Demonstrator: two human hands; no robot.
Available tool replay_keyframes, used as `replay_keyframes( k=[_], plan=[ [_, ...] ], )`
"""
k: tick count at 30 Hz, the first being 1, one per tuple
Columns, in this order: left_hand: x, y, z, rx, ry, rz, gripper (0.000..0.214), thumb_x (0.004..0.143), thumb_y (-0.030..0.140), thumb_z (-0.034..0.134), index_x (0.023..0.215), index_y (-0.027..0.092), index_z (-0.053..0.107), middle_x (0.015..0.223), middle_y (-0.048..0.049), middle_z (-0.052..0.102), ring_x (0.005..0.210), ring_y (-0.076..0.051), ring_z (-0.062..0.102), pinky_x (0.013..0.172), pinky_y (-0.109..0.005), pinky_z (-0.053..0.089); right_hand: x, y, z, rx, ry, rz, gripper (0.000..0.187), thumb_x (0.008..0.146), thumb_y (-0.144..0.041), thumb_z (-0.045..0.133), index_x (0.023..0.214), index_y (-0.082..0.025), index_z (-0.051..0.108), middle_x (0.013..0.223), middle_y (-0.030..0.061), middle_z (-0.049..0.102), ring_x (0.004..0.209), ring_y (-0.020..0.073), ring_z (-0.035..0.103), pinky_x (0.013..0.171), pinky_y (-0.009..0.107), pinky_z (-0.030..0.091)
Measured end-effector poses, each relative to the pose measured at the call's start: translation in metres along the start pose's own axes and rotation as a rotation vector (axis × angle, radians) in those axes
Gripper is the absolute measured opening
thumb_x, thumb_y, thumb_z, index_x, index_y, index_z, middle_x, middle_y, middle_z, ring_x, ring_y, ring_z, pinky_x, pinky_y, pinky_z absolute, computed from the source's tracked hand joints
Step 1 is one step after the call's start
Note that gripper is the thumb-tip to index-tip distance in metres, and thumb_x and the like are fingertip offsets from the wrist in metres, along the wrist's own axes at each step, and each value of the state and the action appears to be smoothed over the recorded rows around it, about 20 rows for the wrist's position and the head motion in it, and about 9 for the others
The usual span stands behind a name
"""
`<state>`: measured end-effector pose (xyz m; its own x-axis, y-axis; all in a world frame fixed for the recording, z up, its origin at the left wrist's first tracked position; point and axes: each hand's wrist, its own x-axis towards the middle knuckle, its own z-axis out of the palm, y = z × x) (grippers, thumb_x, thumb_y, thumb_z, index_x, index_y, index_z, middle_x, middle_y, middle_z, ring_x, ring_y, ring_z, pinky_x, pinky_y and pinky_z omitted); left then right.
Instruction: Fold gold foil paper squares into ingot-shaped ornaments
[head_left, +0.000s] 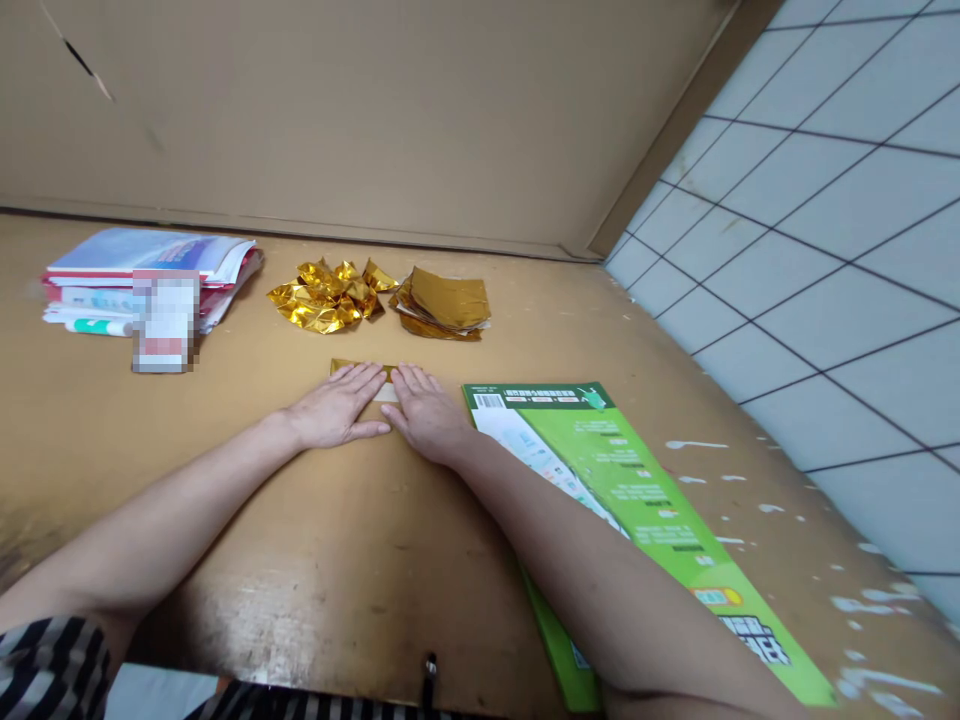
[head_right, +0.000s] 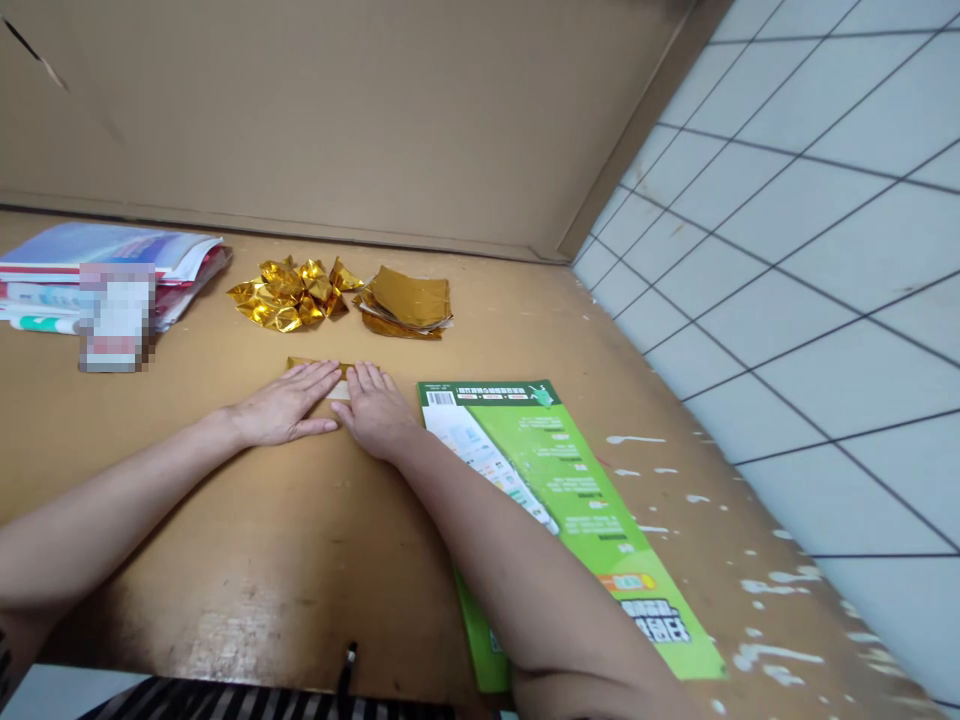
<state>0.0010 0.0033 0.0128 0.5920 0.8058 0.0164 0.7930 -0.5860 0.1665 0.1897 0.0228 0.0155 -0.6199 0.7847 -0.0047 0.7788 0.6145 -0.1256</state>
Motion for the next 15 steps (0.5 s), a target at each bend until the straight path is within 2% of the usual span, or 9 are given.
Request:
replay_keyframes(
  k=[7, 15],
  plan=[
    [0.006, 0.0041, 0.0037, 0.016, 0.011, 0.018, 0.084, 0.091, 0.069, 0.021, 0.147, 0.007, 0.027, 0.154, -0.0194, 0.028, 0.144, -0.028, 0.023, 0.116, -0.043, 0.019, -0.0002, -0.0015, -0.0027, 0.003, -0.015, 0.007, 0.064, 0.096, -0.044, 0.028, 0.145, -0.003, 0.034, 0.152, 0.0201, 0.032, 0.143, 0.0287, 0.026, 0.115, 0.047, 0.026],
    [-0.0029, -0.0001, 0.0007, 0.042, 0.007, -0.042, 0.081, 0.093, 0.066, 0.019, 0.146, 0.006, 0.03, 0.153, -0.0186, 0.028, 0.144, -0.027, 0.023, 0.116, -0.042, 0.019, -0.0012, -0.0035, -0.0068, -0.015, -0.041, 0.016, 0.065, 0.096, -0.045, 0.029, 0.145, -0.003, 0.033, 0.153, 0.0191, 0.03, 0.143, 0.0281, 0.025, 0.116, 0.045, 0.025]
  ],
)
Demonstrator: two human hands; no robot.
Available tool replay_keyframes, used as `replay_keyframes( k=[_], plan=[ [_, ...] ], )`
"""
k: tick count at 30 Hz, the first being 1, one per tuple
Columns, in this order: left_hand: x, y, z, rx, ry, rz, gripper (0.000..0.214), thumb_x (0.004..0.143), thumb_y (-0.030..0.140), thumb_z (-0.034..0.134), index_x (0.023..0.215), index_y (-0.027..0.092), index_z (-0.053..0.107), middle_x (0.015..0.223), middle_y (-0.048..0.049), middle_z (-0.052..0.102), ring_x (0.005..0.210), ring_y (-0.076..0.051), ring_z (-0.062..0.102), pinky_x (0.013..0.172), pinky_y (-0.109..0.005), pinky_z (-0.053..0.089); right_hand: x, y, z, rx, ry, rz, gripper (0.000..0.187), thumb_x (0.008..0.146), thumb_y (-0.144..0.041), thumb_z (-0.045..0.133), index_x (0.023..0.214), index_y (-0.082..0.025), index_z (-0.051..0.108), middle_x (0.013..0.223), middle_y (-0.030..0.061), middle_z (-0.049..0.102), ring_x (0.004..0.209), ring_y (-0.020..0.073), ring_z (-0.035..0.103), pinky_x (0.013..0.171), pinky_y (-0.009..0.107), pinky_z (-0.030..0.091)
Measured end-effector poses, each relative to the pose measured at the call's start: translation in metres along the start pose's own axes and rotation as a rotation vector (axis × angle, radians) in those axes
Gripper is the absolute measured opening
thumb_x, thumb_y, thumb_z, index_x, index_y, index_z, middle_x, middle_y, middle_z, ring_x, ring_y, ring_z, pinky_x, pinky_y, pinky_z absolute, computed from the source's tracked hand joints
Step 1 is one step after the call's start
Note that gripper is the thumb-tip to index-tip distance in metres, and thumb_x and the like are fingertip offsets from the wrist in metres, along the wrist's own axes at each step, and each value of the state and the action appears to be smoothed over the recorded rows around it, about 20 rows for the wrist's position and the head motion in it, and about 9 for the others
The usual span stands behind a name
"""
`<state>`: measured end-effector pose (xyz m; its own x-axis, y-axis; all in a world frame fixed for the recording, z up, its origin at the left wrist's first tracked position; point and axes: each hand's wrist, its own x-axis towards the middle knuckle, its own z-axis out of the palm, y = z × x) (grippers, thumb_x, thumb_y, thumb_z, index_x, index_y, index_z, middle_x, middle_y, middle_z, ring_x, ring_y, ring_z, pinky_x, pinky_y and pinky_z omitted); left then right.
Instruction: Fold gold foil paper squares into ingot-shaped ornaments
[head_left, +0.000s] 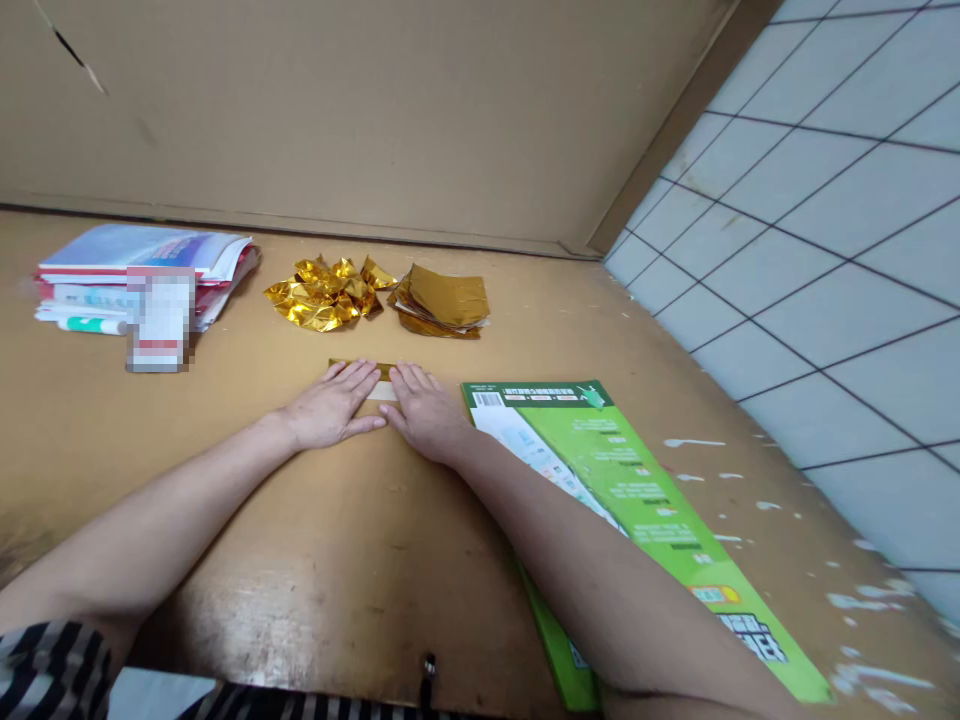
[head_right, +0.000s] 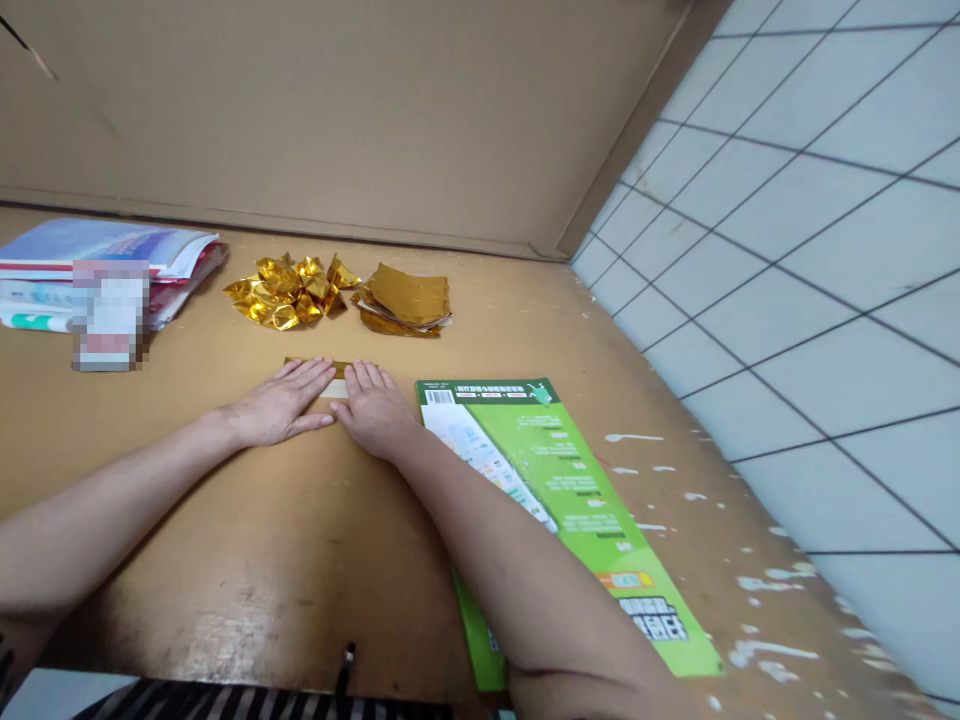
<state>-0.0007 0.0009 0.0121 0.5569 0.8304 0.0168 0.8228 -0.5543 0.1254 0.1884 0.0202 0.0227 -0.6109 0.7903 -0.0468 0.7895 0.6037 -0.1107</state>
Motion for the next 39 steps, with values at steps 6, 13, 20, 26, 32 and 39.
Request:
replay_keyframes(
  k=[6, 13, 20, 26, 32, 39],
  plan=[
    [-0.009, -0.011, 0.005, 0.027, 0.029, -0.045, 0.082, 0.092, 0.067, 0.021, 0.146, 0.006, 0.031, 0.153, -0.0192, 0.027, 0.143, -0.028, 0.023, 0.116, -0.042, 0.021, -0.001, -0.003, -0.005, 0.013, -0.02, 0.023, 0.065, 0.096, -0.045, 0.029, 0.145, -0.003, 0.034, 0.153, 0.0187, 0.03, 0.143, 0.027, 0.025, 0.117, 0.043, 0.024],
    [-0.012, -0.014, 0.006, 0.056, 0.04, -0.059, 0.081, 0.092, 0.067, 0.022, 0.145, 0.006, 0.033, 0.153, -0.0191, 0.03, 0.143, -0.028, 0.025, 0.116, -0.041, 0.022, 0.0, -0.002, -0.002, 0.012, 0.01, 0.021, 0.064, 0.096, -0.044, 0.03, 0.143, -0.002, 0.036, 0.152, 0.0204, 0.033, 0.142, 0.0287, 0.028, 0.116, 0.046, 0.025],
    [-0.012, -0.014, 0.007, 0.082, 0.057, -0.044, 0.075, 0.094, 0.062, 0.025, 0.145, 0.01, 0.033, 0.152, -0.0179, 0.031, 0.142, -0.029, 0.027, 0.115, -0.042, 0.023, 0.003, -0.012, -0.003, 0.033, 0.083, -0.05, 0.065, 0.096, -0.045, 0.032, 0.145, -0.002, 0.032, 0.152, 0.0213, 0.033, 0.144, 0.0288, 0.024, 0.117, 0.048, 0.02],
    [-0.012, -0.014, 0.006, 0.084, 0.052, -0.035, 0.073, 0.093, 0.061, 0.029, 0.146, 0.01, 0.032, 0.153, -0.0182, 0.03, 0.142, -0.029, 0.026, 0.115, -0.042, 0.024, 0.005, -0.01, 0.004, 0.128, 0.05, -0.205, 0.071, 0.096, -0.055, 0.021, 0.147, -0.006, 0.028, 0.153, 0.0192, 0.032, 0.144, 0.0273, 0.024, 0.116, 0.051, 0.022],
    [-0.012, -0.01, 0.001, 0.08, 0.01, -0.055, 0.074, 0.094, 0.06, 0.026, 0.146, 0.008, 0.031, 0.153, -0.0192, 0.028, 0.143, -0.029, 0.024, 0.115, -0.043, 0.023, 0.005, -0.01, 0.003, 0.138, 0.019, -0.141, 0.075, 0.095, -0.058, 0.02, 0.148, -0.005, 0.027, 0.154, 0.0201, 0.029, 0.145, 0.0284, 0.021, 0.116, 0.05, 0.021],
    [-0.012, -0.013, 0.005, 0.083, 0.046, -0.053, 0.074, 0.093, 0.064, 0.023, 0.146, 0.012, 0.034, 0.154, -0.0158, 0.03, 0.143, -0.028, 0.026, 0.115, -0.042, 0.023, 0.003, -0.005, 0.002, 0.104, 0.011, -0.057, 0.074, 0.095, -0.056, 0.022, 0.147, -0.003, 0.03, 0.154, 0.0204, 0.027, 0.145, 0.0279, 0.02, 0.117, 0.048, 0.02]
  ],
)
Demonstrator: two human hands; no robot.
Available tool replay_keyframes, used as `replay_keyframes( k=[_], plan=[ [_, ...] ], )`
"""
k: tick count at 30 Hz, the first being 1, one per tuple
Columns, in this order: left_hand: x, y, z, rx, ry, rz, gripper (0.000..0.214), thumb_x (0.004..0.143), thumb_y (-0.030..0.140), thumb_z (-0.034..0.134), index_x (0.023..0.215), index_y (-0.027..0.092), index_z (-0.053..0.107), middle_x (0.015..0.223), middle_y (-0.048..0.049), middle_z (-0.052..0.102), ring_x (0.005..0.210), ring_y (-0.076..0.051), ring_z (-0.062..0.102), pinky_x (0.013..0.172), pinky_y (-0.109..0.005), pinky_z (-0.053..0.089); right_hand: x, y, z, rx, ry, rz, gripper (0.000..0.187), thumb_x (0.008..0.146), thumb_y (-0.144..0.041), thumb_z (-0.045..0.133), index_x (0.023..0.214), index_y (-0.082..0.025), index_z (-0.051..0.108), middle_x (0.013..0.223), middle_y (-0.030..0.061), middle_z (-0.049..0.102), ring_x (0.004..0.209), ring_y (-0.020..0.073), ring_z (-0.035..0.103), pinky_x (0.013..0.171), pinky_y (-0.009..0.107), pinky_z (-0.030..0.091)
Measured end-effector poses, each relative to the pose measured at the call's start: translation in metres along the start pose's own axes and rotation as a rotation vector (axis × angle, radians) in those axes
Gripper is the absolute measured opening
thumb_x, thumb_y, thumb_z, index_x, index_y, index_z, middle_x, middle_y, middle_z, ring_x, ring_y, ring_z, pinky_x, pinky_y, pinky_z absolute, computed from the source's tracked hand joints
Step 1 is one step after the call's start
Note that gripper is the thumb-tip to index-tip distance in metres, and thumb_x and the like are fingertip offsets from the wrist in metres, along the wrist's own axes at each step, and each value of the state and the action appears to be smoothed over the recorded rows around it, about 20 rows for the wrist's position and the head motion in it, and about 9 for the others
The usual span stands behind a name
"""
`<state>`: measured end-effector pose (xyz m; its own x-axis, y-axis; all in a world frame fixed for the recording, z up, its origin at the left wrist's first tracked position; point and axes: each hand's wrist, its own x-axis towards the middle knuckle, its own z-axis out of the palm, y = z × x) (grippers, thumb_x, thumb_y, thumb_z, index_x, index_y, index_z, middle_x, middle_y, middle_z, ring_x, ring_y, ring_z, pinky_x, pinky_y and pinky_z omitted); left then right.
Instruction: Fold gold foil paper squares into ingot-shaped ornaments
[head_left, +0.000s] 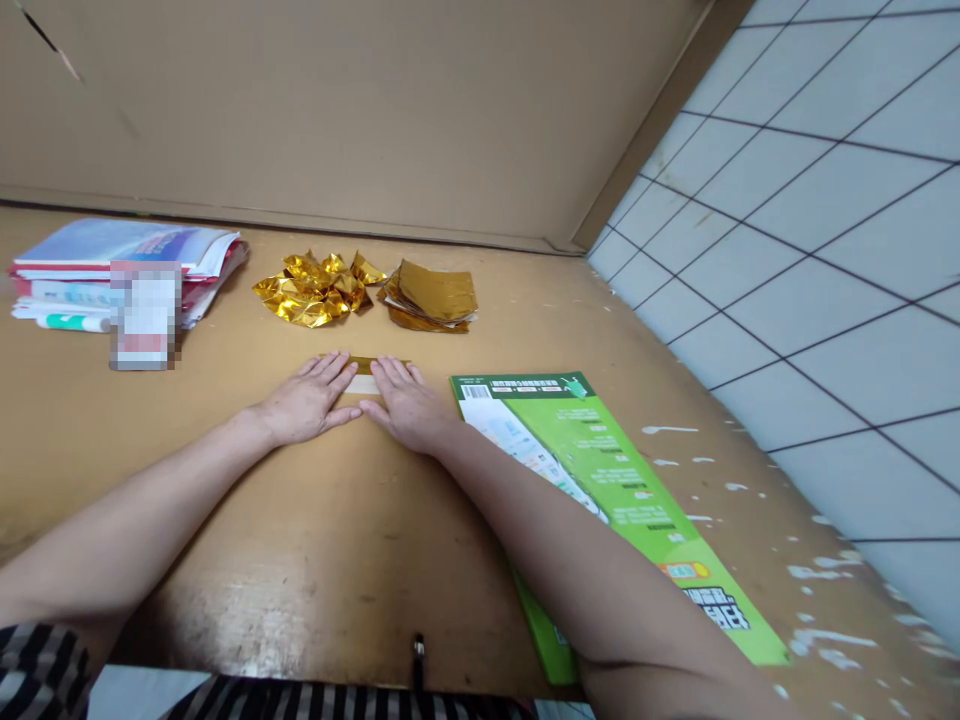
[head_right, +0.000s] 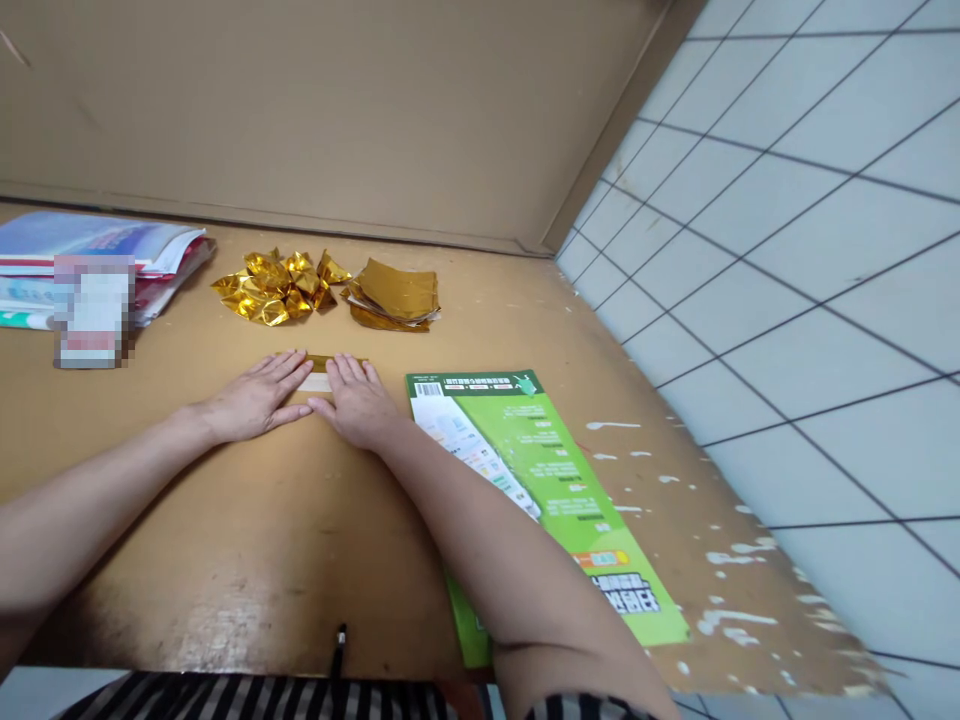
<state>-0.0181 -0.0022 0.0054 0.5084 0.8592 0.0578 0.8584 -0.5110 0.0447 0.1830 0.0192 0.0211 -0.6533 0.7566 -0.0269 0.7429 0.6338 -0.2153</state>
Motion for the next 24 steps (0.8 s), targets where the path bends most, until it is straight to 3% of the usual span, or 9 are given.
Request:
replay_keyframes(
  k=[9, 24],
  plan=[
    [0.0, -0.002, -0.001, 0.002, 0.003, 0.005, 0.075, 0.092, 0.065, 0.027, 0.145, 0.012, 0.035, 0.152, -0.0166, 0.034, 0.141, -0.029, 0.03, 0.115, -0.043, 0.024, -0.003, -0.002, -0.004, -0.065, -0.008, 0.186, 0.07, 0.096, -0.048, 0.026, 0.144, 0.001, 0.032, 0.152, 0.0231, 0.03, 0.143, 0.031, 0.025, 0.116, 0.048, 0.023],
    [0.002, -0.012, 0.0, -0.162, 0.105, -0.007, 0.06, 0.094, 0.049, 0.035, 0.135, 0.008, 0.048, 0.144, -0.0181, 0.046, 0.136, -0.026, 0.04, 0.114, -0.043, 0.031, -0.002, 0.005, -0.007, -0.062, -0.009, 0.153, 0.062, 0.095, -0.042, 0.032, 0.143, -0.002, 0.037, 0.151, 0.0196, 0.035, 0.142, 0.0275, 0.029, 0.115, 0.044, 0.026]
  ],
)
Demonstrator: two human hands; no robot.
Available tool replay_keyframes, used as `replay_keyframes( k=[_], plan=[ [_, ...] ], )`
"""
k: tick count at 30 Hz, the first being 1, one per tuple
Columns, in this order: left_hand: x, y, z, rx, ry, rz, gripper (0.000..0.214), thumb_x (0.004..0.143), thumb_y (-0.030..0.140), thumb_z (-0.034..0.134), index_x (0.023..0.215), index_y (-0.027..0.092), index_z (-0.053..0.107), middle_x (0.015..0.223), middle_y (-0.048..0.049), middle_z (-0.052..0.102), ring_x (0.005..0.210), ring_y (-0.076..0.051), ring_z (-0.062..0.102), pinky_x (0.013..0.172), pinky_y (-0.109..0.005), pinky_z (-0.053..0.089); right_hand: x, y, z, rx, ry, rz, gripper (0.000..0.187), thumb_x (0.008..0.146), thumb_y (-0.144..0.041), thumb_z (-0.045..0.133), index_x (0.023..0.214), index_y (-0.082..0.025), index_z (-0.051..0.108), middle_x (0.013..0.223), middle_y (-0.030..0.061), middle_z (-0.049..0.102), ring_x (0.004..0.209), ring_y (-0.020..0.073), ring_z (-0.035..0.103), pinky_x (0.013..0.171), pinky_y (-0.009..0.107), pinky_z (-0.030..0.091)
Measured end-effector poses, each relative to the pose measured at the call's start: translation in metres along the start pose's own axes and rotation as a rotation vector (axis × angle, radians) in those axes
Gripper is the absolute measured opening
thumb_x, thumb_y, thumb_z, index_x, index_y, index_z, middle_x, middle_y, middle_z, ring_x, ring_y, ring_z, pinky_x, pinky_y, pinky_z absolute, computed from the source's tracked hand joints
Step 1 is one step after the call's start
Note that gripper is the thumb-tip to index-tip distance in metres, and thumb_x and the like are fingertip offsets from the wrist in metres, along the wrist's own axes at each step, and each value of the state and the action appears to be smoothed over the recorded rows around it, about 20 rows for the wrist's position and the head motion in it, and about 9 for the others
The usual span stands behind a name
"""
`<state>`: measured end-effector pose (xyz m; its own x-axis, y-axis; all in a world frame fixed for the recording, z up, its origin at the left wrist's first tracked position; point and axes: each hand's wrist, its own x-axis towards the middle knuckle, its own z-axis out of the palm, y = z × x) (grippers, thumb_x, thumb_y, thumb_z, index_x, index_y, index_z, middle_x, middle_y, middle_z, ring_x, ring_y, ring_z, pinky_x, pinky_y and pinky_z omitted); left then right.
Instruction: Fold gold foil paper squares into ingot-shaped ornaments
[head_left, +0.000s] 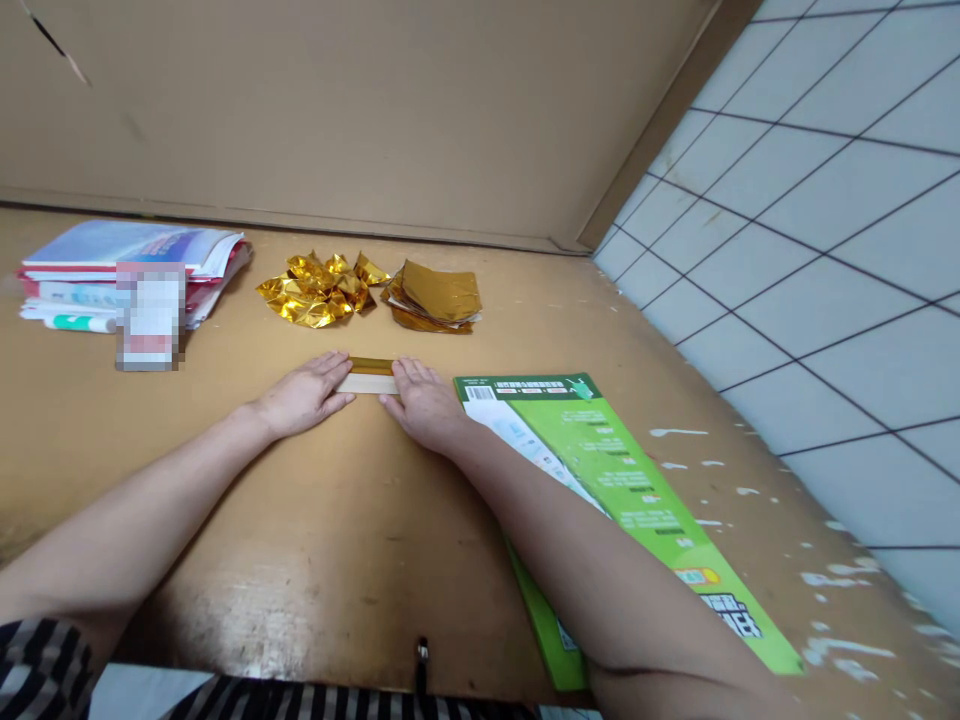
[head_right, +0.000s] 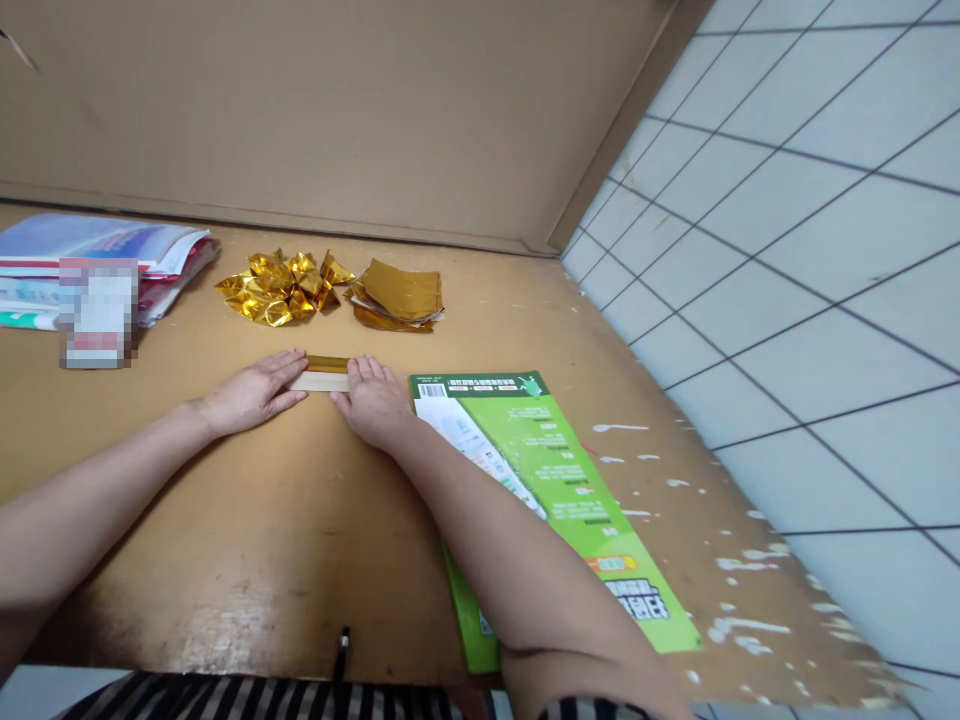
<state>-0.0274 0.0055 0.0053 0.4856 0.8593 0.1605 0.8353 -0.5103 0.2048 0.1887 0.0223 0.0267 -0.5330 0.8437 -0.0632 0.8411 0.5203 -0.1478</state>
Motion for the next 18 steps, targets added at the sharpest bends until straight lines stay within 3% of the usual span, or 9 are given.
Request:
replay_keyframes(
  k=[4, 18],
  plan=[
    [0.001, -0.002, -0.002, -0.038, 0.035, 0.003, 0.054, 0.091, 0.046, 0.041, 0.127, 0.008, 0.054, 0.137, -0.0179, 0.053, 0.13, -0.027, 0.048, 0.111, -0.044, 0.037, -0.001, 0.003, -0.005, -0.006, 0.011, -0.008, 0.059, 0.095, -0.038, 0.036, 0.14, 0.0, 0.041, 0.148, 0.0212, 0.039, 0.14, 0.0284, 0.033, 0.114, 0.043, 0.028],
    [0.001, -0.008, -0.005, -0.131, 0.137, 0.027, 0.028, 0.087, 0.031, 0.046, 0.106, 0.021, 0.065, 0.113, -0.0079, 0.068, 0.108, -0.024, 0.064, 0.099, -0.042, 0.05, -0.006, 0.01, -0.019, 0.01, 0.061, -0.08, 0.04, 0.092, -0.032, 0.048, 0.125, -0.01, 0.054, 0.131, 0.017, 0.057, 0.124, 0.0242, 0.05, 0.102, 0.037, 0.041]
  ],
)
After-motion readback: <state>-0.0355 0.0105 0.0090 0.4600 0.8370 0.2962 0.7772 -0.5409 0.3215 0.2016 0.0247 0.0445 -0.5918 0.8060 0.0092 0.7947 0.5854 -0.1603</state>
